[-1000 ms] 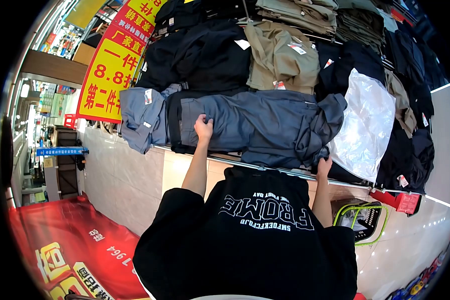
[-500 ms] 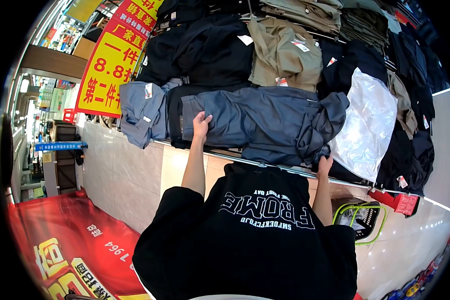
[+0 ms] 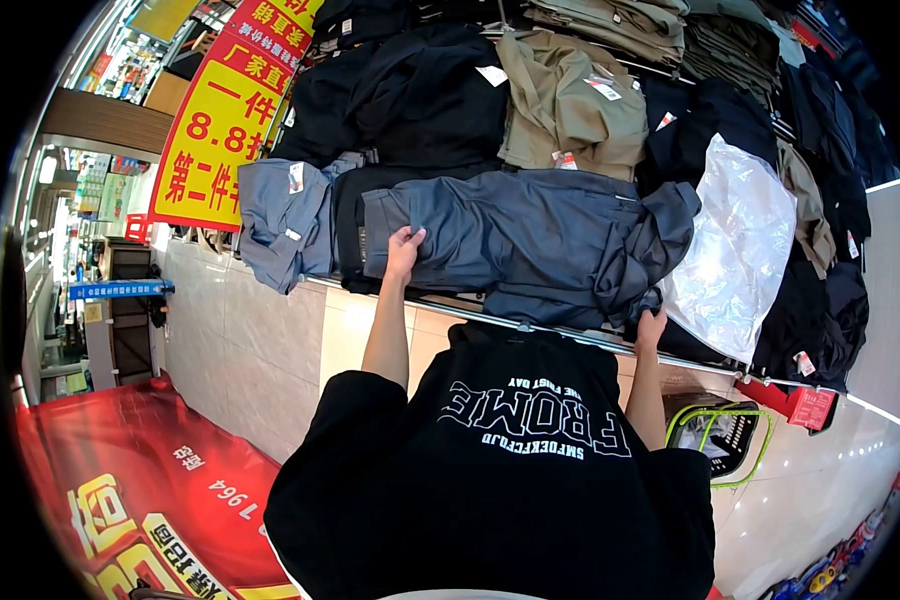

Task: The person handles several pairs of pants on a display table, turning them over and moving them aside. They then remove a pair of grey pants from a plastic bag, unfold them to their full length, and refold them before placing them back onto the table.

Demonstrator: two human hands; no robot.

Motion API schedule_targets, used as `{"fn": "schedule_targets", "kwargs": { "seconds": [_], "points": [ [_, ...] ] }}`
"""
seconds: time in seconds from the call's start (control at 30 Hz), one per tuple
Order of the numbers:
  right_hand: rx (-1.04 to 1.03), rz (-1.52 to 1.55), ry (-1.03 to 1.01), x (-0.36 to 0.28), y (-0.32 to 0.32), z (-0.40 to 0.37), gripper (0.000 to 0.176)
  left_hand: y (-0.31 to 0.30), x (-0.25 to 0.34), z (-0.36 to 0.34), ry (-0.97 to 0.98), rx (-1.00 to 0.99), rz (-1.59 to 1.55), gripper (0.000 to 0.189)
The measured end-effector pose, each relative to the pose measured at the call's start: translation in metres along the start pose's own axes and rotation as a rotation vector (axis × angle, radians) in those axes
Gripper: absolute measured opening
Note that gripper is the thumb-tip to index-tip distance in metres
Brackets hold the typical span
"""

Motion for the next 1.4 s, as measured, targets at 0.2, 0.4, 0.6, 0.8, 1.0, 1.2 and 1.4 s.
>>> {"fn": "schedule_targets", "kwargs": {
  "seconds": [0.2, 0.4, 0.6, 0.8, 1.0, 1.2, 1.4],
  "points": [
    [-0.013, -0.044, 0.038, 0.013, -0.001, 0.007, 0.045, 0.000, 0.008, -0.006, -0.016, 0.007, -0.036, 0.023],
    [0.030, -0.055, -0.008, 0.006, -0.003, 0.005, 0.037, -0.008, -0.005, -0.002, 0.017, 0.045, -0.074, 0.022],
    [0.055, -0.056, -0.016, -0.008, -0.003, -0.004, 0.039, -0.020, -0.012, 0.002, 0.057, 0.193, -0.139, 0.018],
    [-0.003, -0.057, 0.015, -0.002, -0.001, -0.001, 0.041, -0.024, -0.019, 0.008, 0.106, 0.294, -0.011, 0.018],
    [0.040, -0.072, -0.018, -0.008, -0.002, -0.004, 0.039, -0.016, -0.013, 0.000, 0.075, 0.248, -0.052, 0.020],
    [0.042, -0.075, -0.026, -0.006, -0.003, -0.002, 0.038, 0.002, -0.008, -0.008, 0.066, 0.056, -0.131, 0.014],
    [0.028, -0.049, -0.026, -0.007, -0.001, -0.003, 0.037, 0.003, -0.011, -0.009, 0.038, 0.030, -0.198, 0.013]
  ]
}}
Point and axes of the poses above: each hand's wrist, its own z-axis towards the middle knuckle, its own y-axis out of the palm, x = y × z, the point moved 10 cm from there along z, towards the middle knuckle, and after that the axes turned 10 degrees about x, right-handed, at the moved point
